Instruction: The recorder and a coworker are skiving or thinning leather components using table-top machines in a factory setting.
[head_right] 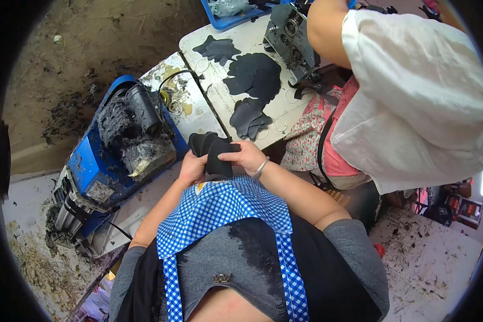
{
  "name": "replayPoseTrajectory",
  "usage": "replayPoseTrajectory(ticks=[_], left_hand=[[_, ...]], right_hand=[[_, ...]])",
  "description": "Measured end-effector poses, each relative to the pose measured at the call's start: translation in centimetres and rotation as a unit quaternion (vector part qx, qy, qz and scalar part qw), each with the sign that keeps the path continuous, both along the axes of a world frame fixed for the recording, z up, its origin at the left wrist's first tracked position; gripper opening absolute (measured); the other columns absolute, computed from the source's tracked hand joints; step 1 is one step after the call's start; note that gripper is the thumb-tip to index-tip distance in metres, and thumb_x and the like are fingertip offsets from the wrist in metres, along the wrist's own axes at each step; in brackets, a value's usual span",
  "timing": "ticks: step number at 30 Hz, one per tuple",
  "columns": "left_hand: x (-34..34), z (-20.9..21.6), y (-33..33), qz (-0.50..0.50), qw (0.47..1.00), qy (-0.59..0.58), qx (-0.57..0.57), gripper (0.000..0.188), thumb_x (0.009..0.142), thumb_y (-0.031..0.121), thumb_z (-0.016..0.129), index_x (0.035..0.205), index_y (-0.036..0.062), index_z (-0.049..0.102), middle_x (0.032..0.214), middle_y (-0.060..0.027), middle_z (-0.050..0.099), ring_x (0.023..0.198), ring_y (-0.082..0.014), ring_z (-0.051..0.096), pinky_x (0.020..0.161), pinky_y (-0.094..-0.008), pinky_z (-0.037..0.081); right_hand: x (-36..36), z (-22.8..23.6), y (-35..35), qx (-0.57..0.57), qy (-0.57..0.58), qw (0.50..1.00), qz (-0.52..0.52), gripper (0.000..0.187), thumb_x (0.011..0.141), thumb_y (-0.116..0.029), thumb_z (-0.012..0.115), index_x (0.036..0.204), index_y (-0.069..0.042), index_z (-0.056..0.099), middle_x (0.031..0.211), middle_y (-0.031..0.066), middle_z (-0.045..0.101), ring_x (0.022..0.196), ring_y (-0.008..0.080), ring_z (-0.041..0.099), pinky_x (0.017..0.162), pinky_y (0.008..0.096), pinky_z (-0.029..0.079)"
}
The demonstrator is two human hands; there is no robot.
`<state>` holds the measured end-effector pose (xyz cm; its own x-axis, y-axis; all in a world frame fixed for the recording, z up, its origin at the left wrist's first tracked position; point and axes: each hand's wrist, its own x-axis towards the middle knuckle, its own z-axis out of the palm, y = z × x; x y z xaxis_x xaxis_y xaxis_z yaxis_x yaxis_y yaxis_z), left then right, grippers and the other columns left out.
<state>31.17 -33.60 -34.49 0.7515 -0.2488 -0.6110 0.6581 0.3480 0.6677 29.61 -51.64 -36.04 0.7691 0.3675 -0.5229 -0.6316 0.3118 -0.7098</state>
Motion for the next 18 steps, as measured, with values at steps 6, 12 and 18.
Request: replayPoseTrajectory(ticks=[6,12,18], left_hand=[[-0.4,0.1,0.3,-0.013,0.999,0.015,0.036,0.033,0.079,0.001,0.067,0.109,0.0002,0.055,0.099,-0.0088,0.062,0.084,-0.0174,0.063,0.071,-0.0284,0.053],[0.2,1.6,0.8,-0.043,0.991,0.123,-0.038,0.032,0.081,0.009,0.067,0.109,0.0009,0.055,0.099,-0.0089,0.062,0.084,-0.0181,0.062,0.072,-0.0298,0.053],[0.2,0.7,1.9,-0.022,0.998,0.054,0.020,0.035,0.081,0.010,0.067,0.112,0.0000,0.054,0.102,-0.0083,0.062,0.089,-0.0180,0.062,0.075,-0.0298,0.051]], right_hand=[[-0.1,0.2,1.1,-0.038,0.037,0.995,-0.084,0.025,0.072,0.000,0.071,0.094,0.002,0.058,0.090,0.0095,0.063,0.084,0.0187,0.063,0.074,0.0287,0.053],[0.5,0.7,0.3,0.054,0.054,0.990,-0.120,0.029,0.074,0.001,0.069,0.099,0.003,0.055,0.094,0.0110,0.063,0.085,0.0194,0.063,0.074,0.0309,0.053],[1.3,2.1,-2.7,0.078,0.094,0.991,-0.055,0.025,0.077,-0.001,0.067,0.099,0.002,0.057,0.093,0.0091,0.063,0.081,0.0180,0.064,0.073,0.0314,0.053]])
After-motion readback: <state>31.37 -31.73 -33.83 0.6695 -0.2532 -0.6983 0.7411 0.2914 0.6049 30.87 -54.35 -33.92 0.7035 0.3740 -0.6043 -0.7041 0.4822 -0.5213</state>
